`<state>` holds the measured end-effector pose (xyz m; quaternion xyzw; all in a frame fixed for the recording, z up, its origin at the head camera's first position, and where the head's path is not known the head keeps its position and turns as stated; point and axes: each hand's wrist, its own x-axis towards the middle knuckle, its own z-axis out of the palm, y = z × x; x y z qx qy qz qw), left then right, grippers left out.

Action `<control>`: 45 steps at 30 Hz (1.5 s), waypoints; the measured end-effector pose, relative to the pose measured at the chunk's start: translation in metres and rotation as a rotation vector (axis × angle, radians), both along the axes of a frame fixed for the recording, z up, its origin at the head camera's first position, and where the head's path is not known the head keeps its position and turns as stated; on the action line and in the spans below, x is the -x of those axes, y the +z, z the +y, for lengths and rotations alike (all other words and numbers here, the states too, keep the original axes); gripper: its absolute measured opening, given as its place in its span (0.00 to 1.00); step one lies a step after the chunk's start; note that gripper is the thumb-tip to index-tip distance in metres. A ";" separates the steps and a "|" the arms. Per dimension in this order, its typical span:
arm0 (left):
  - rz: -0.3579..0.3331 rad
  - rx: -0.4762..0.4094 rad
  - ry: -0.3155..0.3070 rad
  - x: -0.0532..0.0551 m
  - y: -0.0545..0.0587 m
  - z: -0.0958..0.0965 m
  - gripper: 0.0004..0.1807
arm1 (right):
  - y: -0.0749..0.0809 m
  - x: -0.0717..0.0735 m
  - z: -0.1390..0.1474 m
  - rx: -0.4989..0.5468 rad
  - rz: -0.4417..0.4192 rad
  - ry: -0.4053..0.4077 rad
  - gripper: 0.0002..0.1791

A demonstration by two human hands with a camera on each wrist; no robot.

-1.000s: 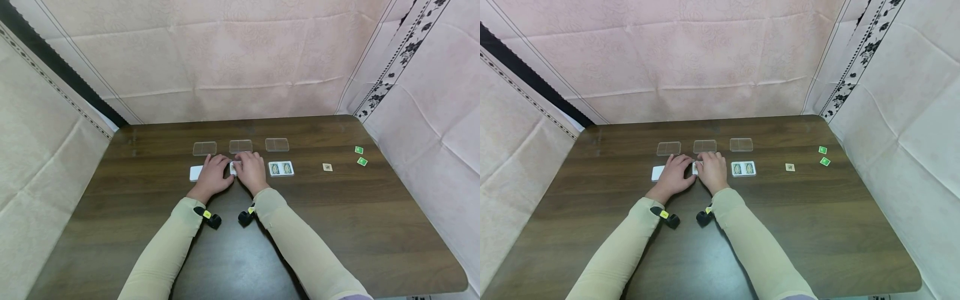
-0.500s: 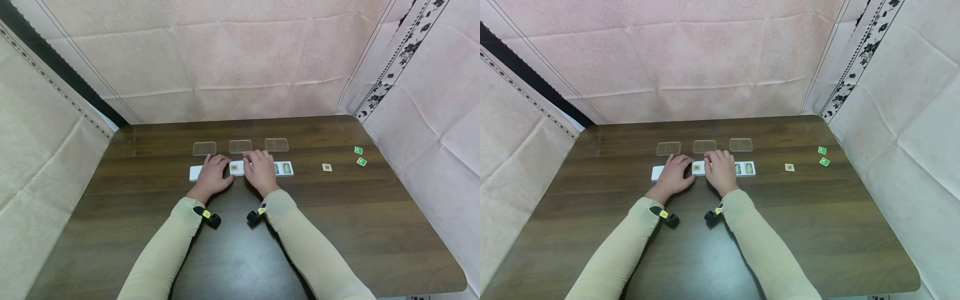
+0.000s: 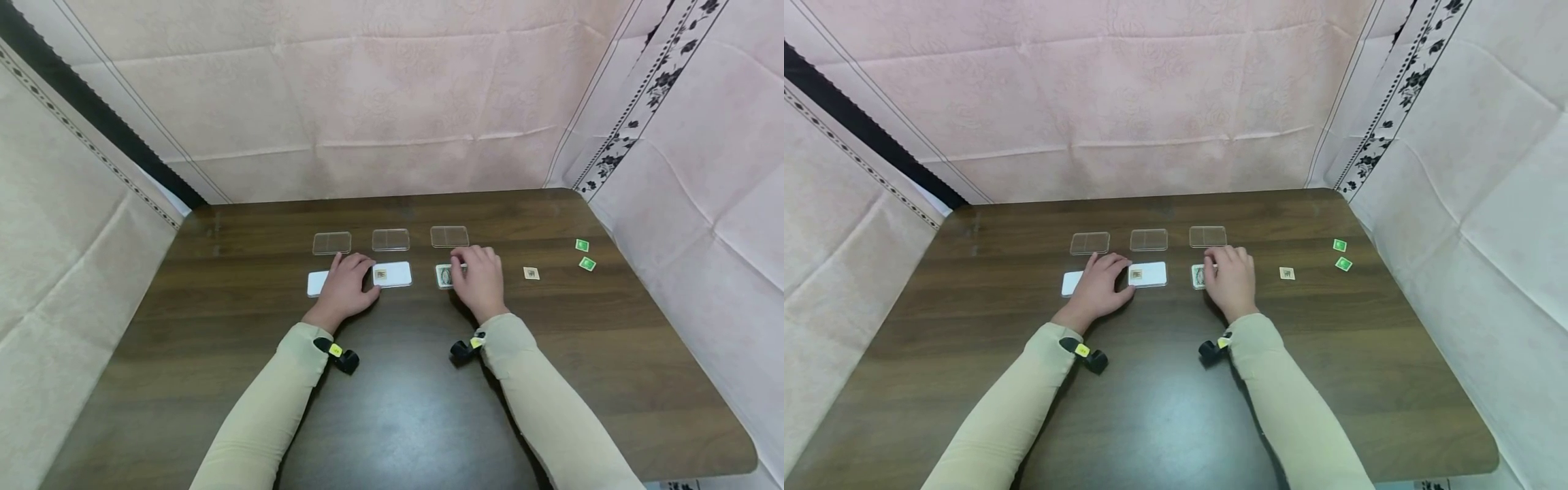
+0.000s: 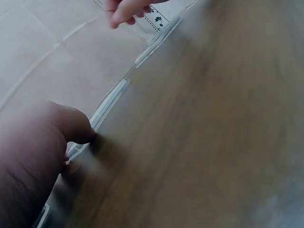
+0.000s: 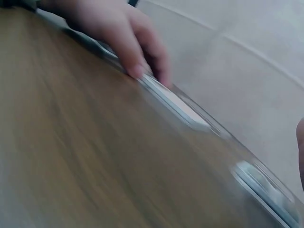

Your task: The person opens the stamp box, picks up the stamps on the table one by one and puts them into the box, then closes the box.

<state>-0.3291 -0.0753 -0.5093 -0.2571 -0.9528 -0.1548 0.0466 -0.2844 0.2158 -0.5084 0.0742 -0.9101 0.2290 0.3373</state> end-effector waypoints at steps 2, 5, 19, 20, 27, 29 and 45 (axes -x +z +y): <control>-0.004 0.003 0.002 0.000 0.000 0.000 0.32 | -0.001 -0.002 0.014 0.012 -0.008 -0.024 0.10; -0.008 0.007 0.003 0.000 0.001 0.001 0.32 | -0.002 -0.006 0.036 0.032 -0.031 -0.069 0.10; -0.008 0.010 0.010 -0.001 0.001 0.002 0.32 | -0.006 -0.029 0.126 0.083 -0.153 -0.133 0.11; -0.008 0.010 0.011 -0.001 0.001 0.001 0.32 | -0.006 -0.030 0.131 0.083 -0.167 -0.132 0.11; -0.004 0.005 0.009 0.000 0.000 0.001 0.32 | -0.009 -0.037 0.153 0.054 -0.275 -0.094 0.13; -0.002 0.003 0.007 0.000 -0.001 0.001 0.32 | -0.009 -0.038 0.156 0.032 -0.300 -0.083 0.14; 0.006 -0.003 0.005 0.001 -0.002 0.001 0.32 | -0.005 -0.036 0.156 0.032 -0.423 -0.067 0.14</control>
